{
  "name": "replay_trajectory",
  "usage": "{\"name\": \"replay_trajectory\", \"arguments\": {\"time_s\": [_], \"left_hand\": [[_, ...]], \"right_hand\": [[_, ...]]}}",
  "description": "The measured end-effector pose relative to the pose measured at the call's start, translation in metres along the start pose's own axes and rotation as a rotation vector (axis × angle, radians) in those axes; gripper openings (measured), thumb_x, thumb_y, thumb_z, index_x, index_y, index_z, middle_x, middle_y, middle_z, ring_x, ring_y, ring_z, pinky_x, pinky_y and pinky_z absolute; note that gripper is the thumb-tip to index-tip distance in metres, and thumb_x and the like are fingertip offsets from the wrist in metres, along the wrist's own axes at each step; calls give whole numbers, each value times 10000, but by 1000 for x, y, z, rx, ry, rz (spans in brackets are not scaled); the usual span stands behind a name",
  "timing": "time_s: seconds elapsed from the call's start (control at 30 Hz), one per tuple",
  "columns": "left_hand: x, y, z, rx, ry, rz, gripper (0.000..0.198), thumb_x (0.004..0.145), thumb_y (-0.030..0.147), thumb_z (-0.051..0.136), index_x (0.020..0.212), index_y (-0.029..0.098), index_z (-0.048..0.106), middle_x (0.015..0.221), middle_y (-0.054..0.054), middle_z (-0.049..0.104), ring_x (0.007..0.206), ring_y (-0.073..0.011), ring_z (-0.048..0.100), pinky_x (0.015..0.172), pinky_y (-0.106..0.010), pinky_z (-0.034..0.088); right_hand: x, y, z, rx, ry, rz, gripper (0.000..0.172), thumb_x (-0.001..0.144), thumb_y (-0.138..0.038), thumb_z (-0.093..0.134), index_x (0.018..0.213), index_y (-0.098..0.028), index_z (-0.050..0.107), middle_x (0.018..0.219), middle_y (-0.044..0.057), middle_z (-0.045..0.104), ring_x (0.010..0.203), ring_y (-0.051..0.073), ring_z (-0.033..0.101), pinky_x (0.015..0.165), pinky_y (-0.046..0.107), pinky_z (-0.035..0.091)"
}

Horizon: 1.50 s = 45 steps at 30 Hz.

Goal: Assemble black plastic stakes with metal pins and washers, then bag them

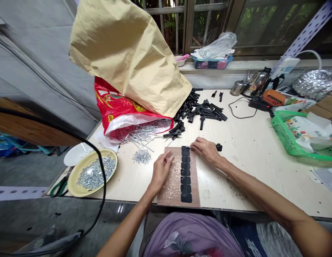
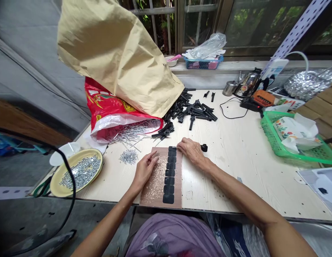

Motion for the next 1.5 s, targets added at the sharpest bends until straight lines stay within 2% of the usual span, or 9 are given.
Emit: {"name": "replay_trajectory", "arguments": {"time_s": [0.1, 0.23, 0.43, 0.57, 0.67, 0.87, 1.13, 1.33, 1.5], "left_hand": [[-6, 7, 2, 85, 31, 93, 364, 823, 369, 575, 1148, 218, 638, 1023, -78, 674, 816, -184, 603, 783, -304, 448], [-7, 5, 4, 64, 34, 81, 342, 861, 351, 524, 1160, 220, 624, 1143, -86, 648, 1012, -213, 598, 876, -325, 433], [-6, 5, 4, 99, 39, 84, 319, 872, 321, 507, 1150, 227, 632, 1162, -82, 645, 1078, -222, 581, 953, -352, 407], [-6, 5, 6, 112, 38, 95, 312, 874, 314, 504, 1140, 222, 637, 1150, -83, 651, 1069, -224, 588, 961, -357, 408], [-6, 6, 8, 175, 33, 117, 325, 892, 312, 470, 1163, 214, 621, 1165, -85, 643, 1076, -223, 585, 960, -365, 413], [-6, 5, 11, 289, 19, 132, 362, 934, 306, 382, 1211, 179, 577, 1208, -91, 620, 1102, -201, 570, 968, -358, 421], [-6, 5, 12, 322, 27, 163, 349, 930, 290, 389, 1200, 182, 580, 1177, -93, 634, 1068, -207, 592, 940, -361, 448], [-6, 3, 12, 322, 26, 159, 351, 934, 283, 379, 1203, 174, 576, 1179, -100, 633, 1061, -207, 594, 941, -369, 447], [-6, 1, 11, 325, 28, 155, 354, 934, 282, 380, 1204, 165, 576, 1186, -107, 630, 1077, -211, 586, 942, -371, 447]], "right_hand": [[-10, -6, 10, -9, 38, -88, 263, 954, -245, 407, 892, -175, 652, 808, 39, 590, 756, 133, 500, 556, 227, 332], [-41, -55, 20, 89, -6, -472, 269, 957, -190, 372, 925, -197, 639, 743, 7, 586, 708, 122, 479, 562, 231, 366], [-36, -40, 15, 28, 27, -296, 293, 960, -189, 346, 931, -160, 636, 795, 40, 609, 732, 137, 491, 560, 254, 399], [-53, -68, 21, 123, -98, -599, 292, 950, -154, 348, 936, -200, 636, 743, -4, 601, 676, 107, 483, 536, 226, 390], [-35, -47, 12, 99, -40, -384, 307, 955, -153, 328, 902, -172, 630, 709, 6, 586, 654, 111, 468, 517, 228, 377], [-40, -59, 14, 129, -77, -530, 244, 953, -210, 395, 888, -161, 624, 769, 26, 592, 711, 119, 471, 553, 225, 388], [-19, -22, 15, 144, 17, -237, 276, 955, -286, 410, 848, -153, 626, 783, 54, 590, 765, 141, 500, 580, 247, 414], [-68, -80, 20, 217, -122, -582, 250, 955, -165, 376, 906, -176, 621, 738, 6, 577, 693, 109, 494, 542, 231, 422], [-51, -6, 6, 281, -5, -175, 232, 945, -271, 440, 937, -156, 641, 817, 54, 613, 739, 132, 541, 601, 269, 468]]}}
Point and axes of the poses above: each hand's wrist, its own x-axis towards the middle knuckle, its own z-axis out of the palm, y = z × x, the point moved 10 cm from there along x, towards the middle knuckle
